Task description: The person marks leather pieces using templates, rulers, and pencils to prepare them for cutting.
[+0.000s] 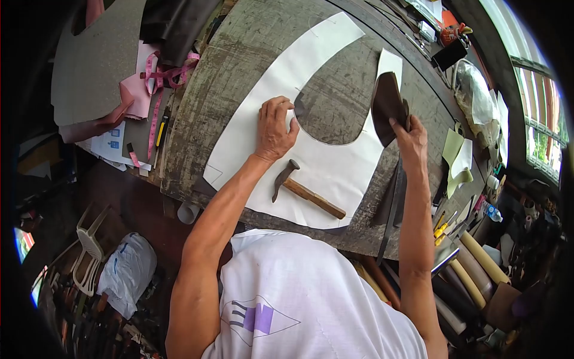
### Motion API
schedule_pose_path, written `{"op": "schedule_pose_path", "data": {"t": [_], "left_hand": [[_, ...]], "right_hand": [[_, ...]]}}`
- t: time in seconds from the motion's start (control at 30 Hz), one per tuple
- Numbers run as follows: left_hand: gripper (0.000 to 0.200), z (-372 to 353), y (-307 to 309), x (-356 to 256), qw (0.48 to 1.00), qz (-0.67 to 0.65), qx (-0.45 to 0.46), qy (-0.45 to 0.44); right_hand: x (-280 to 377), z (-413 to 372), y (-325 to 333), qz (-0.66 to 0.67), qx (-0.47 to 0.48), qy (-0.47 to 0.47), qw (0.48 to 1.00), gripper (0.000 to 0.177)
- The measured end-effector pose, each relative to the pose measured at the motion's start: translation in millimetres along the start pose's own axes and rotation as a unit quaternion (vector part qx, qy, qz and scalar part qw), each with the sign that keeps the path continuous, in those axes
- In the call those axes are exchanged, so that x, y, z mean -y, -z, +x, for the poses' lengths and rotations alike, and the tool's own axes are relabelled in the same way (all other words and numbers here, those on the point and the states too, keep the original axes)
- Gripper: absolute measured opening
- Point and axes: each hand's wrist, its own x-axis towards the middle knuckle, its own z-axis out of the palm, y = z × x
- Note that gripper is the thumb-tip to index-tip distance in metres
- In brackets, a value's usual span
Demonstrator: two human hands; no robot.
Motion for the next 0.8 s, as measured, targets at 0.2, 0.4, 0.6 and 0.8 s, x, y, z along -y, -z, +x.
{"op": "schedule_pose_path", "data": {"t": [0.2,0.4,0.6,0.8], "left_hand": [[0.019,29,29,-9,0.997,-0.079,-0.013,0.004],[0.009,12,32,-47,0.985,-0.125,0.117,-0.011],[0.051,-86,49,-129,0.862,-0.291,0.365,0.197],[0.078,-217,77,-175,0.658,-0.564,0.319,0.383]], "right_hand": [[-19,-176,15,0.265,0.049,-0.214,0.939,0.022],[-40,-254,9,0.353,0.082,-0.286,0.887,0.025],[-36,-271,15,0.358,0.171,-0.206,0.895,0.039],[-40,-294,16,0.080,0.398,-0.100,0.908,0.045]]}}
